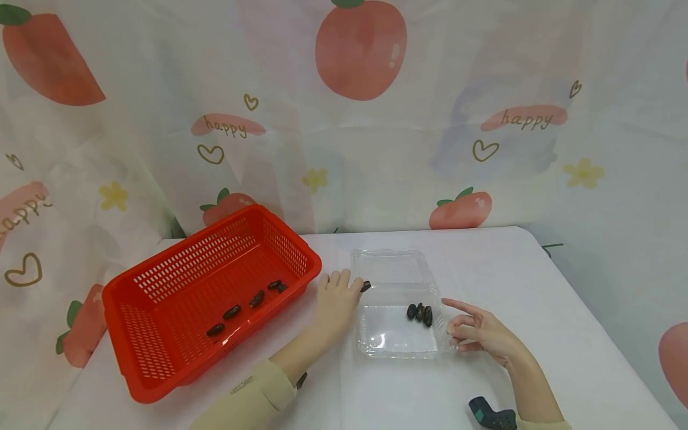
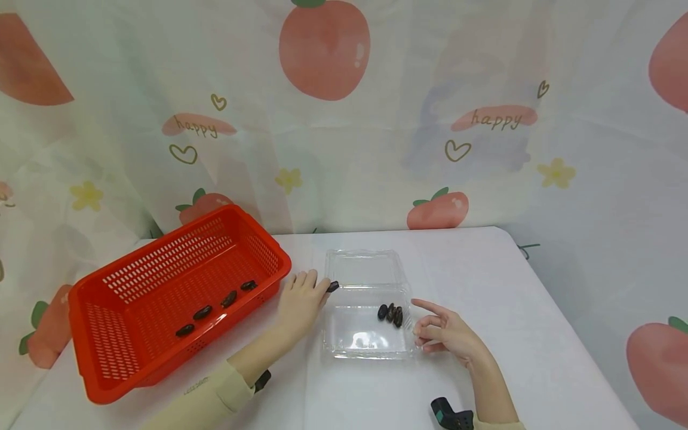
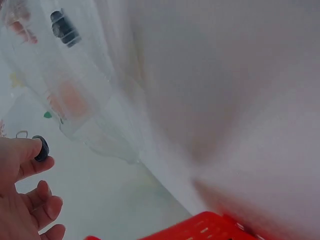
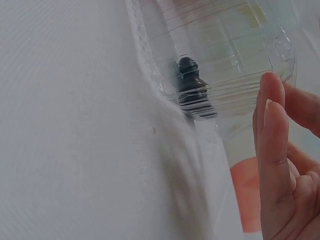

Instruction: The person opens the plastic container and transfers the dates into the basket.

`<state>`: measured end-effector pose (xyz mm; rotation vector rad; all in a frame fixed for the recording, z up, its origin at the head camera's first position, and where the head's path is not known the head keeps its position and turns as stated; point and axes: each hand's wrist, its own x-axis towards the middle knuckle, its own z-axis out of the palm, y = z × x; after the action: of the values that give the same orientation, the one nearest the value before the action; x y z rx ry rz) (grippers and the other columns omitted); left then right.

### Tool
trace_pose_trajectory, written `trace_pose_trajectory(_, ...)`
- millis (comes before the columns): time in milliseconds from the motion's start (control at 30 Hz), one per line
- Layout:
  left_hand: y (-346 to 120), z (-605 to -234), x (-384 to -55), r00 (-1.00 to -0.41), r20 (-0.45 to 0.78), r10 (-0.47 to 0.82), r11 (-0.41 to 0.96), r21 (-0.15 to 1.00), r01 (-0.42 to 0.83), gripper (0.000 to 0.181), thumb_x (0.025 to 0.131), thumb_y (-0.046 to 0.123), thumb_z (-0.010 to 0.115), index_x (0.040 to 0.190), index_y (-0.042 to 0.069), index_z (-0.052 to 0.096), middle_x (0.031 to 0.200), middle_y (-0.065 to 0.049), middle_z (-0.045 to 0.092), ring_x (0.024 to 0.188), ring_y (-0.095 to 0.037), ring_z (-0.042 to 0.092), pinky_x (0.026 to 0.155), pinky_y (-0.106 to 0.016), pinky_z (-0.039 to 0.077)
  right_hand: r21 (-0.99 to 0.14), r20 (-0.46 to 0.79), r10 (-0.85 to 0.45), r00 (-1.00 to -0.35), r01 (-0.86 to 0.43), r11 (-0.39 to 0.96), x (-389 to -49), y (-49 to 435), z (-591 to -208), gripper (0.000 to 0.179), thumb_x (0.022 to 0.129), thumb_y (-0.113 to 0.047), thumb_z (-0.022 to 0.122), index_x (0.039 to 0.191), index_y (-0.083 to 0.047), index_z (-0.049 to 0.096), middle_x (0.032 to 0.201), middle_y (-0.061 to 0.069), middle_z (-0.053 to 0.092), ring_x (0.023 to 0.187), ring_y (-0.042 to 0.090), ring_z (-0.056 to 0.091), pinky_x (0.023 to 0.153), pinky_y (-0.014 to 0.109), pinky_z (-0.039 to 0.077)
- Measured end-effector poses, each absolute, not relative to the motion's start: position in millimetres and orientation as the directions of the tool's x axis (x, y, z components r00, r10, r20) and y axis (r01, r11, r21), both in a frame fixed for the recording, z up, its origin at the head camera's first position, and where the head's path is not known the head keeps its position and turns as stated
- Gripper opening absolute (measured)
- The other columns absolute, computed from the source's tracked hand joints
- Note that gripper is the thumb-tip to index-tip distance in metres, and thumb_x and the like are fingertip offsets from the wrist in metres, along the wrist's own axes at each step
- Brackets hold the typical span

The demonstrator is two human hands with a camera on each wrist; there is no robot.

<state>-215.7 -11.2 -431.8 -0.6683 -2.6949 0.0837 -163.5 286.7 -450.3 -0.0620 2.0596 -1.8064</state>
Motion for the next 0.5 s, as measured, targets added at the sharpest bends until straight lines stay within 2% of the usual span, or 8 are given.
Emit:
trace_pose_trajectory(167, -30.8, -425.6, -218.3, -0.836, 0.394, 0.383, 0.922, -0.115, 0.369, 0.019, 0.085, 0.027, 0.063, 0.102, 0.021, 0.058, 0.090, -0.003, 0.050, 0.088, -0.020, 0.046, 0.081, -0.035, 0.037, -0.957, -0.273, -0.280, -0.920, 0.231, 0.173, -163.4, 286.9, -450.3, 0.069, 0.083, -0.006, 0.062, 0.141, 0.001, 0.024, 0.079, -0.003, 0.060, 0.067, 0.011, 0.062, 0.061, 0.027, 0.053)
trace_pose_trajectory(500, -65.7, -414.6, -224.0, -0.852, 0.457, 0.257, 0.963, -0.043, 0.267, 0.029, 0.081, 0.023, 0.068, 0.106, 0.014, 0.057, 0.097, -0.009, 0.050, 0.090, -0.024, 0.044, 0.079, -0.038, 0.037, -0.962, -0.261, -0.297, -0.918, 0.220, 0.165, -163.4, 288.9, -451.7, 0.067, 0.084, -0.008, 0.062, 0.141, -0.003, 0.026, 0.080, -0.004, 0.060, 0.068, 0.011, 0.063, 0.061, 0.028, 0.053)
